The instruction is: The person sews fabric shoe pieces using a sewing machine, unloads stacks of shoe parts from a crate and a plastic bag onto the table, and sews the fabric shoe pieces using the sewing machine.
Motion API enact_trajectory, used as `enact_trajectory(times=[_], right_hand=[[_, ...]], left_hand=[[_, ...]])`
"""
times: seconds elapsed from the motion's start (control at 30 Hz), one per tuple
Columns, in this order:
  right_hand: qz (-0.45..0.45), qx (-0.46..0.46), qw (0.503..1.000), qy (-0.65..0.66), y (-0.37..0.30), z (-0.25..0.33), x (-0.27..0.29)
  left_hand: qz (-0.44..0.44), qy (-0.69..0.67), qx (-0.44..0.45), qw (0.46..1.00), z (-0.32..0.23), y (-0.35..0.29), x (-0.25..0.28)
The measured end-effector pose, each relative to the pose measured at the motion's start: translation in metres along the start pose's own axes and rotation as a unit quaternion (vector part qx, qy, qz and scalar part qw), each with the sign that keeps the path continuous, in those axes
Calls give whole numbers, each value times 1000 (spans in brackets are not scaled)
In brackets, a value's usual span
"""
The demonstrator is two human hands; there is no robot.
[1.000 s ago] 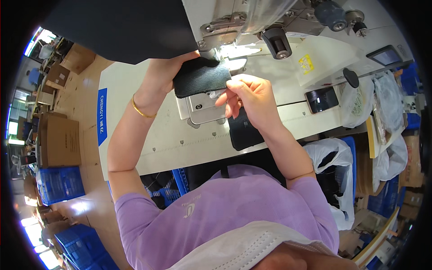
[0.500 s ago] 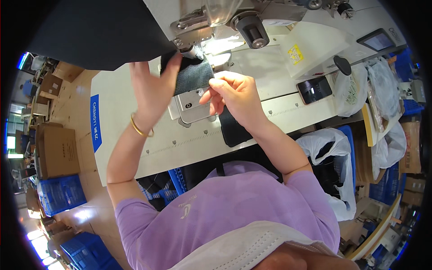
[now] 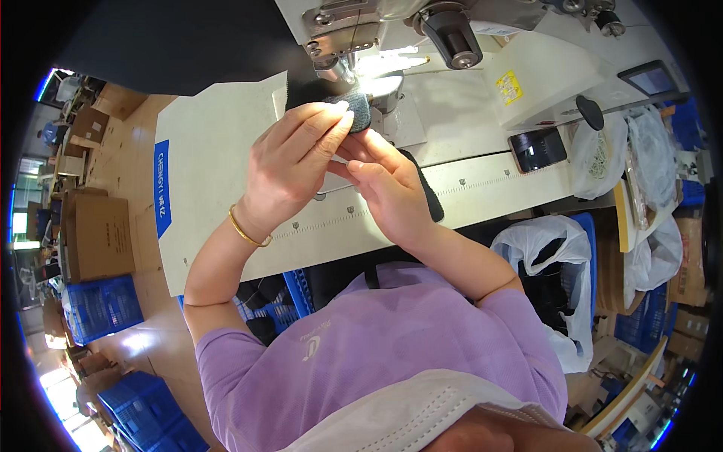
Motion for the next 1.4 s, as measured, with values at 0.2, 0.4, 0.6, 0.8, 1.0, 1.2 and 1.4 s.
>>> enact_trajectory(times=[0.2, 0.4, 0.6, 0.8, 1.0, 1.2, 1.4], right_hand=[[2, 4, 999, 36, 4, -3, -8], [-3, 9, 999, 52, 19, -3, -11], [-18, 7, 998, 60, 22, -5, -11], [-13, 12, 998, 62, 23, -5, -10], [-12, 10, 999, 51, 23, 0, -13], [-44, -3, 998, 41, 18, -5, -9], [-42, -17, 998, -45, 11, 8, -2]], left_hand=[[-14, 48, -65, 997, 9, -3, -3], [-23, 63, -75, 995, 21, 1, -6], [-15, 62, -72, 995, 26, 5, -9], [-21, 77, -54, 995, 22, 10, -13], [-20, 89, -36, 995, 22, 10, -17], [-65, 43, 14, 997, 31, 8, -11], [-15, -128, 98, 987, 11, 11, 4]])
Point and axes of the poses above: each hand's wrist, its own y-axis towards the middle knuckle, its own x-axis out of the back of the hand, z = x × y, the point moved 2 cm from there along y, towards the middle knuckle, and after that the axes turned 4 degrees about -y, right-handed, at the moved point
